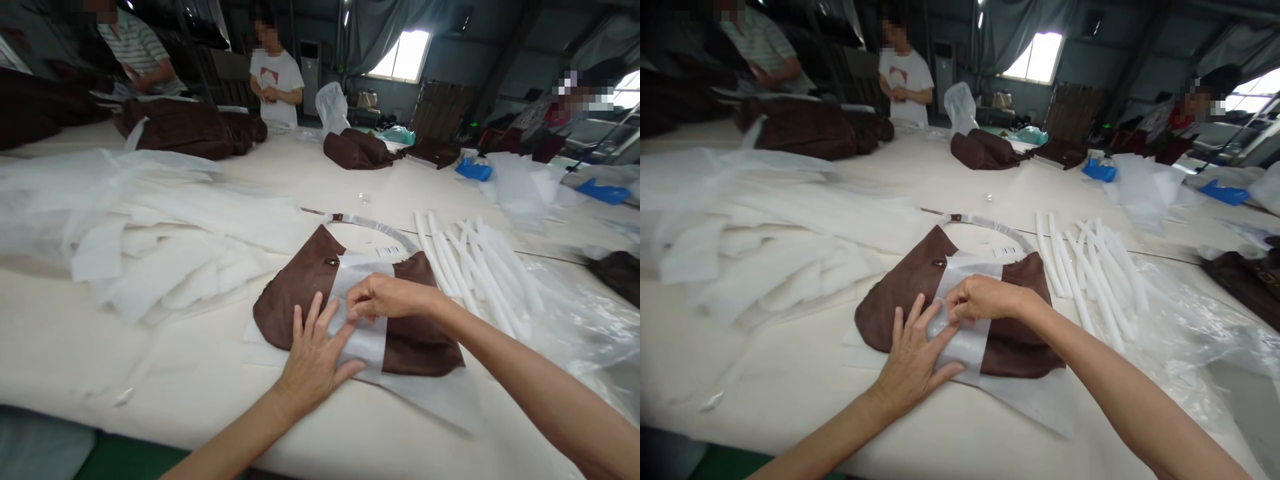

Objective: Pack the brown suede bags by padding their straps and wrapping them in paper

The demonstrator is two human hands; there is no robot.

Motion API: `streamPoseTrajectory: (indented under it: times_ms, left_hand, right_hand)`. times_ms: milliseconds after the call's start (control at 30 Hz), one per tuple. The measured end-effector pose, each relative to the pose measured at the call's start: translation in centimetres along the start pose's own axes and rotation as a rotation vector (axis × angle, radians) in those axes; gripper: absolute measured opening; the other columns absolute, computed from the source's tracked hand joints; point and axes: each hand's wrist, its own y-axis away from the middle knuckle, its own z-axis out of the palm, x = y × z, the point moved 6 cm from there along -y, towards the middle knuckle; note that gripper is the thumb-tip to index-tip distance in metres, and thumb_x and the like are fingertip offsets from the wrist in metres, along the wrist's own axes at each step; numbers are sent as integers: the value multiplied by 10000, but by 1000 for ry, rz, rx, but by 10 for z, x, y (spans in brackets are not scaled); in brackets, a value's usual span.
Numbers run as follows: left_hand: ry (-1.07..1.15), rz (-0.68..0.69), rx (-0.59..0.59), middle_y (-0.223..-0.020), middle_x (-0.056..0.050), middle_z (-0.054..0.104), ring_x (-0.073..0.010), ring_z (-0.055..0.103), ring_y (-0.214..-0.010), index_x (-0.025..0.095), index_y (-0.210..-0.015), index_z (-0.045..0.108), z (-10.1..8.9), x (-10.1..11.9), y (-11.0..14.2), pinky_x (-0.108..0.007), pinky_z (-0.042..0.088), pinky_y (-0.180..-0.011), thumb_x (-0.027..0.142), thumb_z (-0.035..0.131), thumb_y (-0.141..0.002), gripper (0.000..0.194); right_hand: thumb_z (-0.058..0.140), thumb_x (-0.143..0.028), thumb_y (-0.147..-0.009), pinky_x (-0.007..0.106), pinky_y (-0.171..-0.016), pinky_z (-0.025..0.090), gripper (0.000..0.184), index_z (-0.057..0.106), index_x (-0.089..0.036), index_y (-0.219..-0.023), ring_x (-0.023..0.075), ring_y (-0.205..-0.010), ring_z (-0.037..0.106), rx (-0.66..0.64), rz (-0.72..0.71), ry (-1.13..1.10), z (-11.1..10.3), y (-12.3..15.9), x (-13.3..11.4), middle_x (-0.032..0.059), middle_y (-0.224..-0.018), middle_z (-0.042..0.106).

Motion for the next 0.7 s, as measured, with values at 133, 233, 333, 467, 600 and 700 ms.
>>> streamPoseTrajectory:
  times_ms: [133,233,333,467,600,700]
  left_hand:
    - [43,-19,31,-1529,-187,328,-458,129,-1473,283,-1401,519,-1,-1,2,-755,113,-1111,557,628,-865,611]
    - [65,-19,44,-1459,-165,435,-413,181,-1469,268,-1382,537,-2,-1,2,-713,19,-1146,551,626,-870,592]
    - [87,-23,10,-1343,-116,560,-374,263,-1438,268,-1368,548,-1,-2,0,-672,-70,-1161,567,621,-869,587]
    - [70,-6,-48,-1292,-119,606,-376,333,-1396,251,-1377,536,-2,-1,-3,-695,-76,-1149,575,614,-870,607]
    - [34,20,-40,-1290,-114,616,-362,373,-1376,247,-1392,513,-1,-1,-1,-676,-109,-1151,563,617,-875,614]
    - [27,48,-28,-1314,-133,599,-359,381,-1375,193,-1437,448,0,-2,1,-677,-63,-1167,562,607,-882,685]
  right_hand:
    - [581,-142,-820,215,-570,324,127,625,-176,-706,96,-582,513,-65,105,308,-5,-21,3,-49,-581,569]
    - [583,-171,-841,237,-574,311,121,667,-189,-756,127,-665,571,-58,133,530,-7,-29,-2,-12,-685,659]
    - [576,-214,-883,258,-615,346,140,711,-190,-856,195,-820,653,-50,148,698,-1,-37,-7,60,-864,732]
    - [679,-310,-854,295,-716,430,167,707,-159,-919,269,-899,688,116,223,786,-4,-42,-4,142,-911,739]
    - [617,-402,-913,336,-729,439,308,623,-127,-1051,313,-907,680,449,391,800,-35,-7,15,215,-969,723]
    - [505,-401,-965,308,-668,402,237,594,-183,-939,252,-785,665,920,586,621,-58,64,41,127,-861,725]
